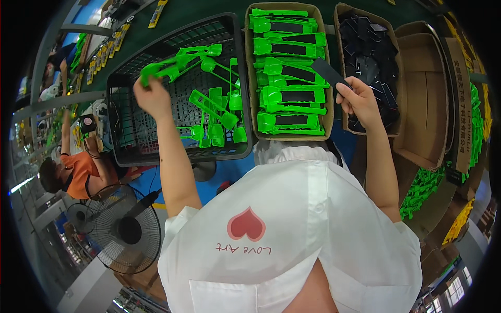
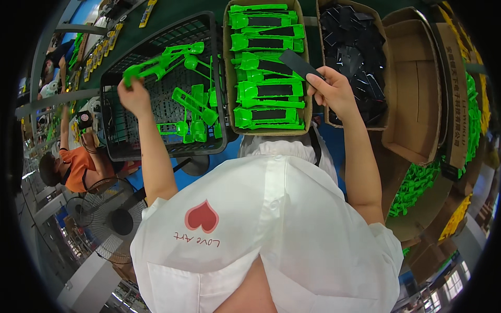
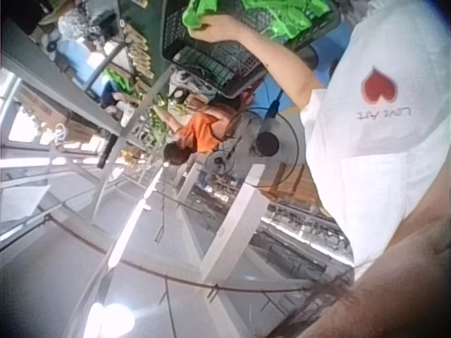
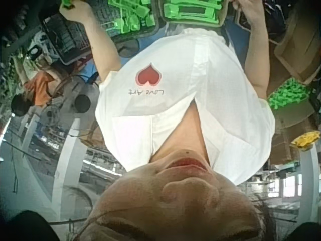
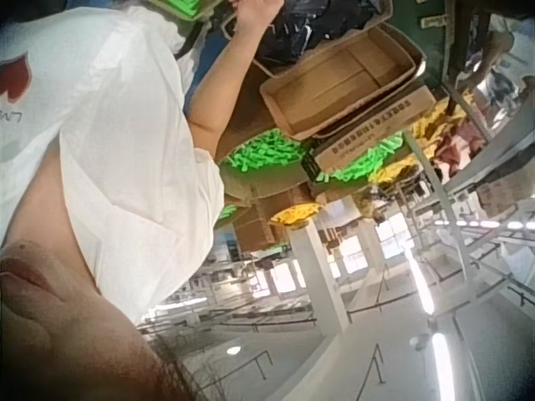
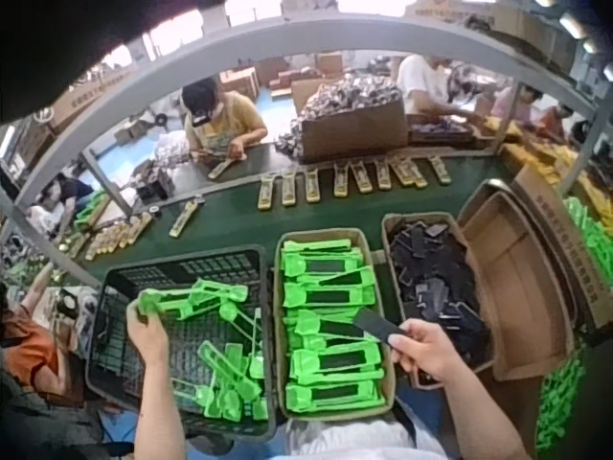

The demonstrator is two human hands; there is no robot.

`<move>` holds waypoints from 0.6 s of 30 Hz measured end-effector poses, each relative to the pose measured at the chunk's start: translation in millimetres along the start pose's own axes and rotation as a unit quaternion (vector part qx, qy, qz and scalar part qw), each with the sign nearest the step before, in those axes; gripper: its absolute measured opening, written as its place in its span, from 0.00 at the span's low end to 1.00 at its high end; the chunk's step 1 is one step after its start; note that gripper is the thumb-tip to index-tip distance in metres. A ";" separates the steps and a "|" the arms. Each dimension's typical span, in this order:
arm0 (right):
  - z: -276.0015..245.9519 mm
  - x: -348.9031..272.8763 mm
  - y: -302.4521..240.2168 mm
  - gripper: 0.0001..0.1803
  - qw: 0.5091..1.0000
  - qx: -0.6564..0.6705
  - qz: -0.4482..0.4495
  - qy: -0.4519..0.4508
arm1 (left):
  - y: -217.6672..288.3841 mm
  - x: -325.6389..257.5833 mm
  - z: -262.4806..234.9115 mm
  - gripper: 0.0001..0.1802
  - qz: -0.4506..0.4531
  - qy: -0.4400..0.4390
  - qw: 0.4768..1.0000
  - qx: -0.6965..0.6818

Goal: The person assembles flashlight housings by taking green plastic frames and black panels from separate containers, snapping each black panel into a green frame by hand, and stacking the assembled parts in a box.

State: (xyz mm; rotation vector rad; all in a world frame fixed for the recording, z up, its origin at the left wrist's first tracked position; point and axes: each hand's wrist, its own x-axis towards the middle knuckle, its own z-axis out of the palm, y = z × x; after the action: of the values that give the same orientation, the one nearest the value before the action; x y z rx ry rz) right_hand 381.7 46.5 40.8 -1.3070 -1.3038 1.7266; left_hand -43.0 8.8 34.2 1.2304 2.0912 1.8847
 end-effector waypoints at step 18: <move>52.4 -31.4 -15.1 0.11 0.995 -0.055 -0.079 0.040 | 134.9 -159.5 120.2 0.12 0.060 -0.280 0.954 -0.092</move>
State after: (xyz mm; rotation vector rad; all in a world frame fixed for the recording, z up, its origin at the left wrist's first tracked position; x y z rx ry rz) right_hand 341.5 6.0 67.4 -1.2828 -1.4321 1.4991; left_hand 197.4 2.5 50.2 1.6319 1.5415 1.4850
